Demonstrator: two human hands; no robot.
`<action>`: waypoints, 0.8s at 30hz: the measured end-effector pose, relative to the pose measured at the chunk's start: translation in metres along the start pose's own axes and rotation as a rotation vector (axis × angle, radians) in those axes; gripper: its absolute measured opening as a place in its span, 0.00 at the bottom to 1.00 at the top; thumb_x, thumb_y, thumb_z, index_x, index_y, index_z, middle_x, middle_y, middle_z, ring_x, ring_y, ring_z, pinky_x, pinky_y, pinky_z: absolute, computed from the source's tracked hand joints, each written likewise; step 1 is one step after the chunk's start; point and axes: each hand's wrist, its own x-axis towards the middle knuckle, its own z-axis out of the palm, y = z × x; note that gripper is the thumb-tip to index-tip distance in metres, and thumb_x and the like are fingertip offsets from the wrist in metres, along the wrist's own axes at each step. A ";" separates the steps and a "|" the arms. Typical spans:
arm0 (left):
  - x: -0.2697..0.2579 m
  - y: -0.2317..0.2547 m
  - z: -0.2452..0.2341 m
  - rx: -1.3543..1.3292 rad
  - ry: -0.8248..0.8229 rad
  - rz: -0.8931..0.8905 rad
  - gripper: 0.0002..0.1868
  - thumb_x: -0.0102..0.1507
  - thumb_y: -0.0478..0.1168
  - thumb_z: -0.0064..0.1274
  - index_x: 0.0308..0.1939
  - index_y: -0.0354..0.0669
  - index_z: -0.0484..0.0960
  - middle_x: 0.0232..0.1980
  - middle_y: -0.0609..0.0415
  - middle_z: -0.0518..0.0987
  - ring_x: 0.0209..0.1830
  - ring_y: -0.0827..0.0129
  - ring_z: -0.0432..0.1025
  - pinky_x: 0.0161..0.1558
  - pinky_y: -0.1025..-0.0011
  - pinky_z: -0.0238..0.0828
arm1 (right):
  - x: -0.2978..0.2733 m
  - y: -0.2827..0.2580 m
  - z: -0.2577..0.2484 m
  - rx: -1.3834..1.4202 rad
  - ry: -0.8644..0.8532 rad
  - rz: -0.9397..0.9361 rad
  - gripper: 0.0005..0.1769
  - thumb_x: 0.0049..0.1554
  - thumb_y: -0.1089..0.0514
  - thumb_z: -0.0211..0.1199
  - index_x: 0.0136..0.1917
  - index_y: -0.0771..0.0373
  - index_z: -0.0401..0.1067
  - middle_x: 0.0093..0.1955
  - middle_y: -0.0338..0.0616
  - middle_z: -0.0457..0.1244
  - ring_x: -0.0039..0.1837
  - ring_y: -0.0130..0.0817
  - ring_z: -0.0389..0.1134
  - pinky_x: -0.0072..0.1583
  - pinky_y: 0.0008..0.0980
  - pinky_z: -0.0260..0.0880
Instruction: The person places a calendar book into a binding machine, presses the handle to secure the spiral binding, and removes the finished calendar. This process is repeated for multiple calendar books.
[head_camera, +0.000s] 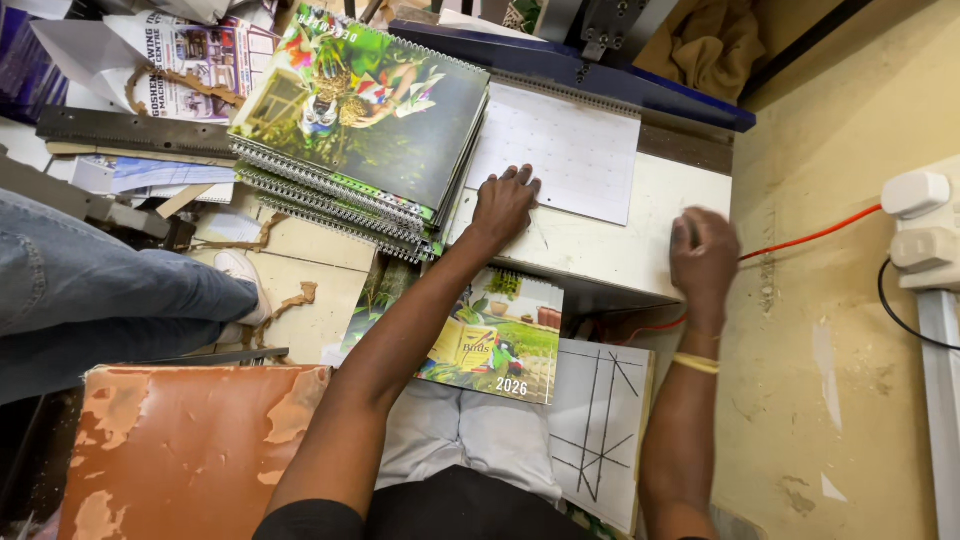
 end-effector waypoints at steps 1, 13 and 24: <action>0.001 0.001 -0.002 0.006 -0.007 -0.001 0.18 0.64 0.43 0.61 0.58 0.49 0.84 0.64 0.44 0.80 0.63 0.47 0.76 0.53 0.50 0.75 | 0.009 -0.003 -0.028 0.005 -0.040 0.214 0.24 0.73 0.41 0.55 0.70 0.59 0.72 0.68 0.50 0.64 0.76 0.50 0.57 0.73 0.53 0.52; 0.005 0.000 0.004 0.017 0.001 0.006 0.18 0.64 0.43 0.62 0.59 0.50 0.84 0.64 0.44 0.80 0.63 0.48 0.75 0.52 0.51 0.76 | 0.005 -0.002 -0.020 -0.103 -0.058 0.256 0.31 0.69 0.47 0.52 0.77 0.70 0.63 0.77 0.63 0.55 0.78 0.63 0.47 0.70 0.65 0.55; -0.013 0.003 -0.004 0.068 0.090 0.069 0.18 0.66 0.42 0.60 0.60 0.46 0.83 0.63 0.41 0.80 0.64 0.46 0.75 0.55 0.47 0.75 | -0.002 0.009 0.008 -0.014 0.225 0.117 0.13 0.65 0.57 0.62 0.60 0.66 0.73 0.57 0.58 0.65 0.63 0.59 0.62 0.64 0.57 0.61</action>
